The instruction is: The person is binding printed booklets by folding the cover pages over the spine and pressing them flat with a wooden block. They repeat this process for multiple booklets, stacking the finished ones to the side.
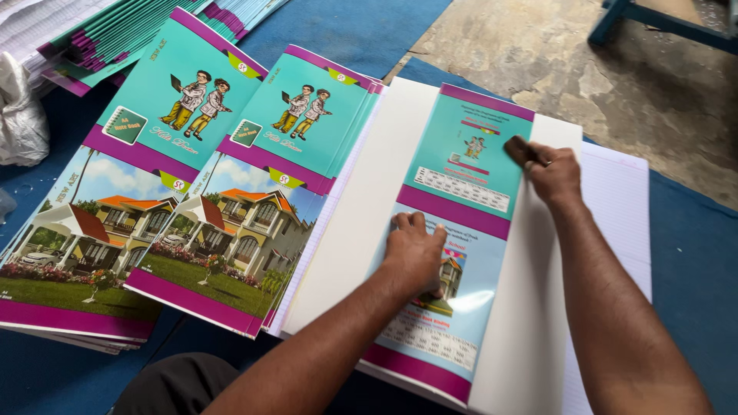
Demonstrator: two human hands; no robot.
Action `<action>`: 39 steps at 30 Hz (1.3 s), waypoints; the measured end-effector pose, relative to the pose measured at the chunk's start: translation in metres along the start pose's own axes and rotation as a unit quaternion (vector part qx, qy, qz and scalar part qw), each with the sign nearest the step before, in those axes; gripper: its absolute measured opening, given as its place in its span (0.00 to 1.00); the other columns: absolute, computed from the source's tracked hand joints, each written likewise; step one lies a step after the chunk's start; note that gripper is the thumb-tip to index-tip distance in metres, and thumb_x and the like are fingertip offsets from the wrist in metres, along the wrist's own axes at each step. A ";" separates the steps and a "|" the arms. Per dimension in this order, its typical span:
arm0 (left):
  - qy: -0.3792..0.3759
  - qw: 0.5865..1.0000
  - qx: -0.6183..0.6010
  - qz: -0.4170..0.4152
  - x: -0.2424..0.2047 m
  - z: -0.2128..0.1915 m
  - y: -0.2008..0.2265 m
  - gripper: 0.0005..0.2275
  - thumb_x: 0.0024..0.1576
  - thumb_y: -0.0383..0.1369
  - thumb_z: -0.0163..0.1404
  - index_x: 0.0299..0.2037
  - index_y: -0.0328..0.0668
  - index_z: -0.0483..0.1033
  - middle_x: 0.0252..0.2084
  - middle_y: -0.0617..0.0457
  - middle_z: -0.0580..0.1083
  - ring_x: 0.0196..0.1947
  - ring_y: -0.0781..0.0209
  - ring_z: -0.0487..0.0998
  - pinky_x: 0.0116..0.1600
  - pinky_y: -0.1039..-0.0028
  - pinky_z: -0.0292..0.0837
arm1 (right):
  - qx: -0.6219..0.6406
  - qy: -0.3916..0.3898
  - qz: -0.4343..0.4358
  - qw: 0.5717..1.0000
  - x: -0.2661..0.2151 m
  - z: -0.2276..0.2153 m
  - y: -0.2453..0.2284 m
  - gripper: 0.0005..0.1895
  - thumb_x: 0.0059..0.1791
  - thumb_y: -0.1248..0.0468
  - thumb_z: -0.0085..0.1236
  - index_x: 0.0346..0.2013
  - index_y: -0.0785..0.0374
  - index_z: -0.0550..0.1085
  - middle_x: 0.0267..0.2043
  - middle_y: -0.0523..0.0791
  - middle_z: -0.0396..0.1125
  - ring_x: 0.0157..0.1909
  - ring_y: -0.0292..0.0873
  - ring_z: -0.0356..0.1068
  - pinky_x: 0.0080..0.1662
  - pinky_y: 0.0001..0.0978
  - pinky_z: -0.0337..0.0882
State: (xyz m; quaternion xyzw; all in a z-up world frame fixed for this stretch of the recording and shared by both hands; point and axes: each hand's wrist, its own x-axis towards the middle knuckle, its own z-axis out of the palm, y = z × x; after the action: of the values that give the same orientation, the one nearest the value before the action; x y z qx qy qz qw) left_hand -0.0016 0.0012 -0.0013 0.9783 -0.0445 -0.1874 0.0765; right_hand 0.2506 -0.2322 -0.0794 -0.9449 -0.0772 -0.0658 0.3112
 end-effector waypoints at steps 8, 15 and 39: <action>-0.016 0.999 -0.016 -0.031 0.004 0.001 0.002 0.54 0.33 0.53 0.73 0.72 0.54 0.56 0.69 0.35 0.55 0.69 0.28 0.53 0.65 0.54 0.68 | 0.028 -0.044 -0.013 0.999 -0.069 -0.008 -0.015 0.22 0.49 0.67 0.61 0.58 0.51 0.78 0.52 0.51 0.68 0.54 0.50 0.71 0.59 0.40 0.70; 0.031 0.997 -0.056 -0.032 -0.001 0.009 -0.002 0.53 0.33 0.50 0.75 0.72 0.56 0.58 0.69 0.38 0.55 0.70 0.30 0.52 0.68 0.55 0.64 | 0.062 -0.058 -0.073 0.994 -0.137 -0.015 -0.028 0.23 0.47 0.69 0.60 0.57 0.52 0.78 0.50 0.51 0.69 0.50 0.49 0.71 0.56 0.38 0.72; -0.029 0.982 -0.149 -0.108 -0.015 -0.005 0.011 0.51 0.39 0.42 0.73 0.74 0.65 0.53 0.77 0.40 0.42 0.77 0.31 0.37 0.72 0.55 0.61 | 0.072 -0.324 -0.079 0.940 -0.317 -0.088 -0.079 0.20 0.46 0.72 0.59 0.50 0.52 0.81 0.46 0.43 0.71 0.50 0.41 0.72 0.54 0.34 0.74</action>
State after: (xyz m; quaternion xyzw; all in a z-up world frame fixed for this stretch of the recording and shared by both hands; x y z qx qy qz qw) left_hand -0.0142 -0.0077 0.0105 0.9491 0.0873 -0.2272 0.2000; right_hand -0.0814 -0.2550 -0.0181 -0.8811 -0.2526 0.2248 0.3305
